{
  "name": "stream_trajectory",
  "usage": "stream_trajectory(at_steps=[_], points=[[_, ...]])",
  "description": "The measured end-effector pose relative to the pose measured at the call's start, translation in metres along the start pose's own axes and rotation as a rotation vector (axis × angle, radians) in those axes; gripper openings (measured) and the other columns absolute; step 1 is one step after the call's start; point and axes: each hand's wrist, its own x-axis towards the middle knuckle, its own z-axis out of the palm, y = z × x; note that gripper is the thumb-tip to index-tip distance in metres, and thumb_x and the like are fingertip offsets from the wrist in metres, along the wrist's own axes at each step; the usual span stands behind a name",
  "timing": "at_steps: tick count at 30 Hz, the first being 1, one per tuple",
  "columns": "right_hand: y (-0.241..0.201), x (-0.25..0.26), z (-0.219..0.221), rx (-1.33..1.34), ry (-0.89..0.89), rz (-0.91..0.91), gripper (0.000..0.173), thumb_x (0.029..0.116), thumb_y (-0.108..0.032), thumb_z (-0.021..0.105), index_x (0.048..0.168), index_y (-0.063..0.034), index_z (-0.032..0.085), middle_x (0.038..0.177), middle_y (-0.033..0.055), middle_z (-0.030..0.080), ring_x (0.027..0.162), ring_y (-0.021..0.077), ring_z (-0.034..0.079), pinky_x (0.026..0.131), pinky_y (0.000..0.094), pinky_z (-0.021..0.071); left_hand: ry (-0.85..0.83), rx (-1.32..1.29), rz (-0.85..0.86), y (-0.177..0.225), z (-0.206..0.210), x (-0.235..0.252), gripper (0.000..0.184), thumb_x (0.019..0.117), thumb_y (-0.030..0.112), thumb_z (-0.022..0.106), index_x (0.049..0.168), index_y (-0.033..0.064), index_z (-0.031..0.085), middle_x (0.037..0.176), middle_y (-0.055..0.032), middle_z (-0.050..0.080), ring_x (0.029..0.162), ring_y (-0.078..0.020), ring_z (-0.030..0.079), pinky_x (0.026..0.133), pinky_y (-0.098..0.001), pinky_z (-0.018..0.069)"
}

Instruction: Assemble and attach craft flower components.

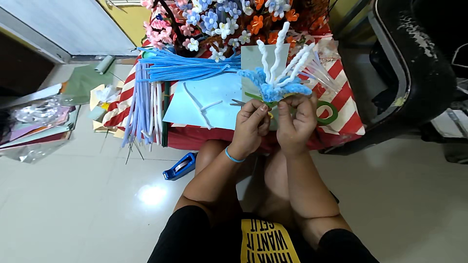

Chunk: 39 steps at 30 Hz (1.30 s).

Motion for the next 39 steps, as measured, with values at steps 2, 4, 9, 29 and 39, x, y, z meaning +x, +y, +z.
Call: stream_trajectory(at_steps=[2,4,9,29,39], points=[[-0.0007,-0.0002,-0.0005,0.027,-0.001,0.004,0.008,0.1013,-0.012,0.058,0.095,-0.0087,0.062,0.101,-0.0004,0.054,0.101,0.0047,0.053,0.088,0.0187,0.0468,0.005,-0.006,-0.009,0.0001,-0.0006,0.0001,0.018,0.1065,0.019,0.051,0.092,0.0176,0.062,0.067,0.0044,0.054,0.048,0.0003,0.043,0.045,-0.0130,0.0372],[-0.0017,-0.0003,-0.0014,0.043,-0.012,-0.002,0.012,0.1029,-0.013,0.054,0.097,-0.0079,0.063,0.103,-0.0003,0.053,0.102,0.0049,0.053,0.089,0.0193,0.0463,0.006,-0.004,-0.005,0.0000,-0.0008,0.0002,0.017,0.1062,0.019,0.053,0.092,0.0177,0.062,0.068,0.0045,0.054,0.048,0.0003,0.043,0.045,-0.0130,0.0378],[-0.0030,-0.0013,-0.0010,0.050,-0.041,-0.008,0.006,0.0965,-0.014,0.063,0.099,-0.0087,0.065,0.111,0.0017,0.056,0.111,0.0065,0.054,0.096,0.0215,0.0478,0.003,0.002,0.020,-0.0007,-0.0003,0.0006,0.018,0.1053,0.016,0.053,0.090,0.0174,0.061,0.068,0.0044,0.054,0.049,0.0006,0.043,0.045,-0.0129,0.0367],[-0.0019,-0.0046,0.0058,0.077,0.012,0.019,0.004,0.0950,-0.010,0.063,0.091,-0.0092,0.063,0.101,0.0007,0.057,0.104,0.0054,0.054,0.092,0.0199,0.0467,-0.033,-0.076,-0.047,0.0002,0.0014,-0.0017,0.018,0.1045,0.019,0.056,0.087,0.0180,0.062,0.063,0.0047,0.052,0.048,0.0002,0.044,0.046,-0.0133,0.0367],[0.0004,-0.0037,0.0051,0.400,0.020,0.162,0.022,0.0943,0.001,0.055,0.105,-0.0173,0.060,0.098,-0.0097,0.060,0.093,0.0002,0.060,0.083,0.0208,0.0527,-0.083,-0.203,-0.166,0.0054,-0.0020,-0.0012,0.019,0.1061,0.022,0.052,0.091,0.0169,0.063,0.065,0.0044,0.054,0.046,0.0001,0.043,0.043,-0.0128,0.0358]])
